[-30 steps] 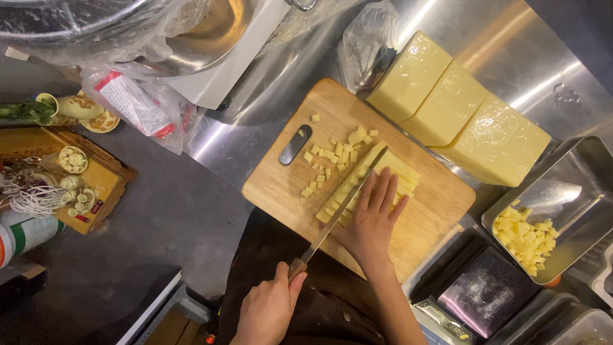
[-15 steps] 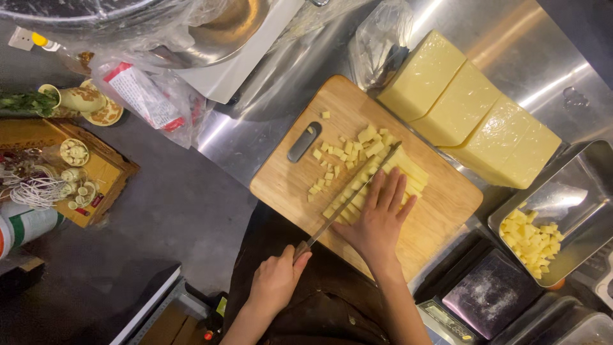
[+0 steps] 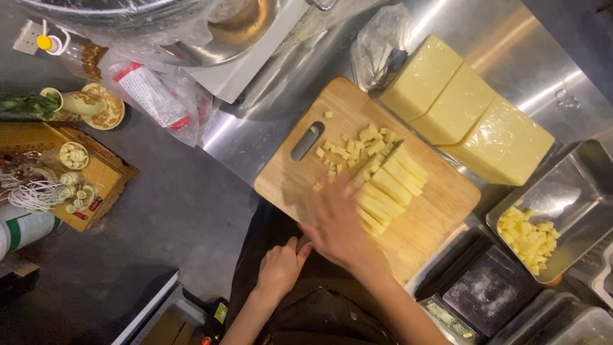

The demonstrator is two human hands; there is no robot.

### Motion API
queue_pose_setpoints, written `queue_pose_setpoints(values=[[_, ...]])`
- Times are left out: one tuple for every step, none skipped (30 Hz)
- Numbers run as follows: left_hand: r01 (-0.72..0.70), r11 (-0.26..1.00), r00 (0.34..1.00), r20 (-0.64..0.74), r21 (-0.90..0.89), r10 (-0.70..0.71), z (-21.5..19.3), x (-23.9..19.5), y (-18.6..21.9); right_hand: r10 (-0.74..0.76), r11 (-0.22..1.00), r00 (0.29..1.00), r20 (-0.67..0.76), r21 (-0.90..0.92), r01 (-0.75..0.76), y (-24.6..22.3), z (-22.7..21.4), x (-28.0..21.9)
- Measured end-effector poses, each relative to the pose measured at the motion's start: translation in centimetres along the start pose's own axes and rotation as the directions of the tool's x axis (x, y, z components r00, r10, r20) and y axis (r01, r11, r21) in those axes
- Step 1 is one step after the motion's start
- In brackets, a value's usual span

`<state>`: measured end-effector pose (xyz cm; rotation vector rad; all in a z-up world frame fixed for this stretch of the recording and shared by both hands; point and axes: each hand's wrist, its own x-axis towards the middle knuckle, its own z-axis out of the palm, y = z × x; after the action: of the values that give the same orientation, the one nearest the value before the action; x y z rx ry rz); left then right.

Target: The person slices a block of cheese into thin strips on a wooden cutting board, then stacks the strips and dices them into small cubes. The diced cheese is placed into a metal tray.

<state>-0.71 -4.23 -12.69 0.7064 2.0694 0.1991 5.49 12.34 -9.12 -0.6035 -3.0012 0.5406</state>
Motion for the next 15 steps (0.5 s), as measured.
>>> queue_pose_setpoints(values=[[-0.003, 1.000, 1.000, 0.003, -0.008, 0.003, 0.3, 0.0, -0.1, -0.049, 0.997, 0.992, 0.114, 0.068, 0.042, -0.4, 1.2, 1.0], [-0.006, 1.000, 1.000, 0.001, -0.014, 0.006, 0.3, 0.2, -0.2, -0.108, 0.987, 0.970, 0.218, 0.142, 0.078, -0.8, 2.3, 2.0], [-0.002, 1.000, 1.000, 0.011, -0.019, 0.003, 0.3, 0.4, -0.3, -0.141, 0.984, 0.972, 0.186, 0.133, 0.117, -1.0, 3.0, 2.5], [0.001, 1.000, 1.000, 0.023, -0.024, -0.001, 0.3, 0.6, -0.4, -0.174, 0.980, 0.973, 0.154, 0.123, 0.156, -1.1, 3.6, 3.0], [0.005, 1.000, 0.999, 0.034, -0.030, -0.004, 0.3, 0.9, -0.5, -0.207, 0.975, 0.971, 0.123, 0.111, 0.194, -1.0, 4.0, 3.4], [-0.012, 1.000, 0.999, 0.035, -0.022, 0.013, 0.4, 1.0, -0.6, -0.215, 0.973, 0.967, 0.139, 0.112, 0.200, -0.8, 4.2, 3.5], [-0.030, 0.999, 0.999, 0.036, -0.014, 0.030, 0.5, 1.2, -0.6, -0.223, 0.972, 0.962, 0.156, 0.113, 0.206, -0.7, 4.2, 3.4], [-0.042, 0.999, 0.998, 0.042, -0.004, 0.043, 0.7, 1.0, -0.9, -0.229, 0.970, 0.958, 0.174, 0.121, 0.210, -0.8, 4.2, 3.0], [-0.029, 0.999, 0.999, 0.041, -0.024, 0.030, 0.9, 0.6, -1.0, -0.222, 0.972, 0.956, 0.191, 0.125, 0.201, -1.2, 4.2, 2.6], [-0.030, 0.999, 0.999, 0.028, -0.041, 0.031, 0.8, 1.0, -0.9, -0.213, 0.974, 0.957, 0.195, 0.116, 0.193, -1.1, 4.1, 2.9], [-0.031, 0.998, 0.999, 0.015, -0.059, 0.032, 0.6, 1.5, -0.8, -0.203, 0.977, 0.959, 0.199, 0.107, 0.185, -0.9, 4.1, 3.3], [-0.044, 0.997, 0.999, 0.012, -0.069, 0.044, 0.7, 1.4, -0.8, -0.203, 0.977, 0.958, 0.201, 0.105, 0.184, -0.9, 4.3, 3.2], [-0.056, 0.995, 0.998, 0.009, -0.078, 0.057, 0.8, 1.3, -0.9, -0.202, 0.977, 0.958, 0.202, 0.104, 0.184, -0.9, 4.6, 3.3], [-0.070, 0.994, 0.998, 0.004, -0.088, 0.070, 0.7, 1.3, -0.9, -0.202, 0.978, 0.958, 0.202, 0.101, 0.185, -0.8, 4.9, 3.2], [-0.050, 0.994, 0.998, 0.033, -0.098, 0.054, 0.7, 1.2, -1.0, -0.211, 0.971, 0.959, 0.190, 0.154, 0.183, -0.7, 5.2, 3.0]])
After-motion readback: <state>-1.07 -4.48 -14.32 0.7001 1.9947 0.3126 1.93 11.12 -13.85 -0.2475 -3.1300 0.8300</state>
